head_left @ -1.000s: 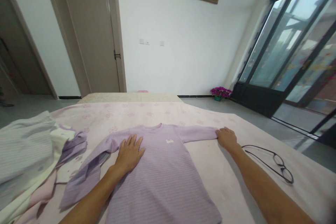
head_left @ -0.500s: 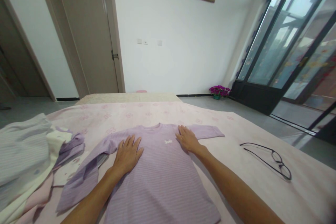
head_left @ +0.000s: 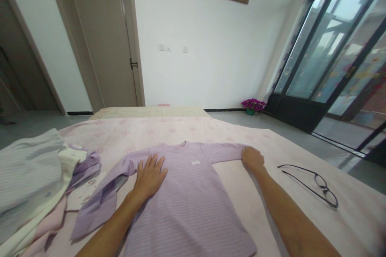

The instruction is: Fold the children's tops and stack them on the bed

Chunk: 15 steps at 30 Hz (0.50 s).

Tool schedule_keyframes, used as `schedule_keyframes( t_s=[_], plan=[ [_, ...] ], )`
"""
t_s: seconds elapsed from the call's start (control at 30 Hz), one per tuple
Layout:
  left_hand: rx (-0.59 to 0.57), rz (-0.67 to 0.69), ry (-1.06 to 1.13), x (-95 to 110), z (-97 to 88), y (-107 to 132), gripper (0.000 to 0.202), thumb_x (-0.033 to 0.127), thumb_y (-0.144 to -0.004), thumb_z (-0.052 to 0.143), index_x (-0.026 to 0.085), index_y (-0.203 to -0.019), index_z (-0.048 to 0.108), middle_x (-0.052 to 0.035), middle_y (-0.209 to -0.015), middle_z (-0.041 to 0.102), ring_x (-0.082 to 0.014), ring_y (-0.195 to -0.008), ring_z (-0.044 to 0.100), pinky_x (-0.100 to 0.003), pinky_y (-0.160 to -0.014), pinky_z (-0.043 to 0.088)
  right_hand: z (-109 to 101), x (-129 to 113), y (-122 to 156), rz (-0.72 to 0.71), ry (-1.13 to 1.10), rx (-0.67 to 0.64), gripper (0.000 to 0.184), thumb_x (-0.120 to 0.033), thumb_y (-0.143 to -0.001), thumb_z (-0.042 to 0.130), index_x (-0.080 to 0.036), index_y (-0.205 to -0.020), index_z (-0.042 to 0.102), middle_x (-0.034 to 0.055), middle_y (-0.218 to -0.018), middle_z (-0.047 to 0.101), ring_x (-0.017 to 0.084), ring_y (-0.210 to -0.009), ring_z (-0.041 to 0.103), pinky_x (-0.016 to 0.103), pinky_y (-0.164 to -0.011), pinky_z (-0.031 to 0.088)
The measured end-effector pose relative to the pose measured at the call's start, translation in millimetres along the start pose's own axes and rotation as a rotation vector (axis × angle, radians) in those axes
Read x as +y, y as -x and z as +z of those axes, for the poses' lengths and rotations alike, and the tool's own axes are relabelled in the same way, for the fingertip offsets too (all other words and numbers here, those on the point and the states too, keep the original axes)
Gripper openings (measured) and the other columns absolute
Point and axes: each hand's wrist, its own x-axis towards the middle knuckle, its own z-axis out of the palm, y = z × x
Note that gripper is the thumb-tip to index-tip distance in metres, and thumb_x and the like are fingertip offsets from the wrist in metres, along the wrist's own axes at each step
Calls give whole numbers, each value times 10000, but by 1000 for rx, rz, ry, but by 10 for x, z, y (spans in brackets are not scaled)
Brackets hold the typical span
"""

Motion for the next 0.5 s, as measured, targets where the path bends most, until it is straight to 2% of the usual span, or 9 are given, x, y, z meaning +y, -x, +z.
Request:
schedule_keyframes(
  t_s=[0.1, 0.17, 0.33, 0.47, 0.5],
  plan=[
    [7, -4, 6, 4, -4, 1, 536, 457, -989, 376, 225, -1464, 466, -156, -1552, 396, -351, -1437, 333, -617, -1124, 209, -59, 97, -38, 175, 7, 69, 503, -347, -971, 323, -28, -1236, 607, 298, -1257, 573, 392, -1189, 553, 495, -916, 452],
    [13, -5, 8, 5, -4, 2, 536, 458, -988, 376, 225, -1462, 470, -156, -1547, 404, -353, -1434, 337, -617, -1121, 213, -78, 163, -73, 256, -38, 74, 503, -381, -937, 411, -26, -1241, 597, 297, -1243, 576, 399, -1193, 549, 487, -905, 463],
    [25, -1, 10, 1, 3, 1, 534, 459, -987, 373, 222, -1454, 479, -158, -1545, 407, -351, -1431, 342, -610, -1123, 215, -105, 349, -169, 249, -267, 28, 503, -277, -869, 455, -145, -1348, 532, 222, -1240, 601, 340, -1108, 624, 432, -824, 506],
    [26, -3, 14, -6, 13, 2, 533, 457, -986, 374, 231, -1459, 470, -154, -1550, 401, -349, -1435, 334, -611, -1124, 209, -126, 468, -197, 353, -204, 50, 498, -272, -844, 480, -66, -1287, 571, 286, -1227, 579, 409, -1121, 598, 499, -832, 494],
    [24, -5, 14, -7, 17, 1, 533, 457, -986, 376, 230, -1459, 470, -155, -1550, 400, -348, -1436, 333, -610, -1125, 208, -133, 450, -194, 341, -159, 77, 485, -267, -847, 482, -46, -1266, 582, 297, -1237, 571, 421, -1148, 577, 515, -860, 481]
  ],
)
